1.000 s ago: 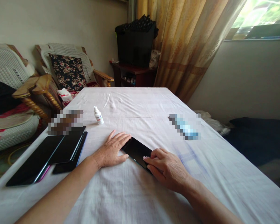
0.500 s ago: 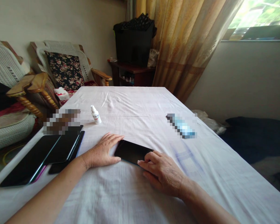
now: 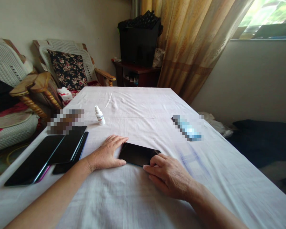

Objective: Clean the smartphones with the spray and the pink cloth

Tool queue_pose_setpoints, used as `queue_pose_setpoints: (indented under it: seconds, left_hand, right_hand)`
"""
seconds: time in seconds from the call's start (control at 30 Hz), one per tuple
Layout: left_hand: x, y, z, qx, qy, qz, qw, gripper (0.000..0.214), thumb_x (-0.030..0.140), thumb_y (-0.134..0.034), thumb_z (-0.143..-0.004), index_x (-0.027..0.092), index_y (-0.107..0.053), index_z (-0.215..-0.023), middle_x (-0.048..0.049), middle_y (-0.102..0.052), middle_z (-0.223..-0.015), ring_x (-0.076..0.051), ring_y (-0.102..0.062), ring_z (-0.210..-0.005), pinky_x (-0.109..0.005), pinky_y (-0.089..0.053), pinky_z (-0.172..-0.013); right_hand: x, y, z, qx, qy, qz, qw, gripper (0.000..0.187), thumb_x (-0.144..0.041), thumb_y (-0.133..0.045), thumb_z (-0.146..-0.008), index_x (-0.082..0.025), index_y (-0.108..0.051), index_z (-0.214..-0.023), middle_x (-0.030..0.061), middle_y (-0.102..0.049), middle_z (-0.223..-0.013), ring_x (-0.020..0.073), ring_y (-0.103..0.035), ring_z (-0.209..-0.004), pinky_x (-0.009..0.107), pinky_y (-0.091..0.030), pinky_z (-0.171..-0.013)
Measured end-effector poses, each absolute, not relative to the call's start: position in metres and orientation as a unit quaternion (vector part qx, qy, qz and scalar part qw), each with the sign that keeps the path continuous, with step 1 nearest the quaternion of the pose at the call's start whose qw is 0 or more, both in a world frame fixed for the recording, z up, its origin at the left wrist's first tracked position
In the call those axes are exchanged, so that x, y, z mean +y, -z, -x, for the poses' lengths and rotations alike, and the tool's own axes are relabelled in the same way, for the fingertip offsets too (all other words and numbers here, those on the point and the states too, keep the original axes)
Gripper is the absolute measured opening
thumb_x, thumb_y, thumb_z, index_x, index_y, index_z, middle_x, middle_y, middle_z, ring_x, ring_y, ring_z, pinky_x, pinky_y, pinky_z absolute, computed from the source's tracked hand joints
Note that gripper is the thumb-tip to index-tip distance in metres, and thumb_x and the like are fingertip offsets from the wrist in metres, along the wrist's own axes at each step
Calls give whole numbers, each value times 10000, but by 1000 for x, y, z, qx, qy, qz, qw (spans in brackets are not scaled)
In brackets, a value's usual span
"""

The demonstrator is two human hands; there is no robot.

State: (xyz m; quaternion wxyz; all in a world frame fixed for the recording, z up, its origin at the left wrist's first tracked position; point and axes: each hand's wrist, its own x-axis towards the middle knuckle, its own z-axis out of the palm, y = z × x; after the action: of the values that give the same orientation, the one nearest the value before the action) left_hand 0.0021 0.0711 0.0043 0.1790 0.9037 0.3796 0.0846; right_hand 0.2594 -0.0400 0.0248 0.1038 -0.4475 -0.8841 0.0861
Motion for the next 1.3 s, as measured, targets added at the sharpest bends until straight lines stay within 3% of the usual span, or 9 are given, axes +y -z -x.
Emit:
queue_pose_setpoints:
  seconds: [0.4,0.63,0.77,1.0,1.13,1.3]
  left_hand:
    - [65,-10,-8,379,-52,-916,121,853,512,-751,-653,219,-426,-1385,-104,-527,-1339,-323,-442,-1273,-480,-275,-1119]
    - [44,-14,-27,443,-70,-890,79,668,565,-738,-654,198,-565,-1184,-97,-590,-1119,-317,-526,-1107,-446,-368,-1020]
    - [37,-13,-33,455,-80,-885,57,583,598,-741,-641,216,-590,-1055,-73,-592,-1009,-311,-546,-1026,-453,-385,-970]
    - [27,-21,-35,451,-57,-890,45,623,670,-756,-608,202,-593,-985,-78,-601,-983,-316,-552,-994,-479,-374,-972]
    - [22,-31,-34,437,-23,-895,85,558,593,-789,-621,214,-600,-984,-66,-606,-978,-307,-561,-998,-466,-392,-968]
    - [32,-27,-24,409,-42,-903,126,416,436,-752,-710,222,-600,-1033,-56,-617,-1016,-290,-559,-1038,-431,-420,-952]
  right_hand:
    - [-33,-16,-272,-868,-29,475,141,278,-230,-451,-967,-203,-719,-1036,57,-630,-865,161,-541,-737,286,-405,-644]
    - [-39,-10,-256,-864,-23,488,123,267,-221,-505,-937,-198,-672,-1145,73,-646,-931,194,-569,-817,303,-442,-675]
    - [-40,-4,-250,-858,-19,498,126,234,-186,-529,-917,-202,-686,-1091,65,-650,-896,199,-584,-801,305,-465,-672]
    - [-30,5,-273,-813,59,514,268,301,-168,-430,-975,-191,-686,-1130,79,-658,-909,174,-609,-794,282,-478,-680]
    - [-25,9,-284,-772,79,556,299,283,-227,-439,-990,-212,-703,-1093,64,-664,-888,167,-618,-797,278,-473,-689]
    - [-24,12,-282,-788,50,580,201,300,-245,-427,-986,-226,-712,-1078,60,-675,-892,179,-625,-777,280,-467,-647]
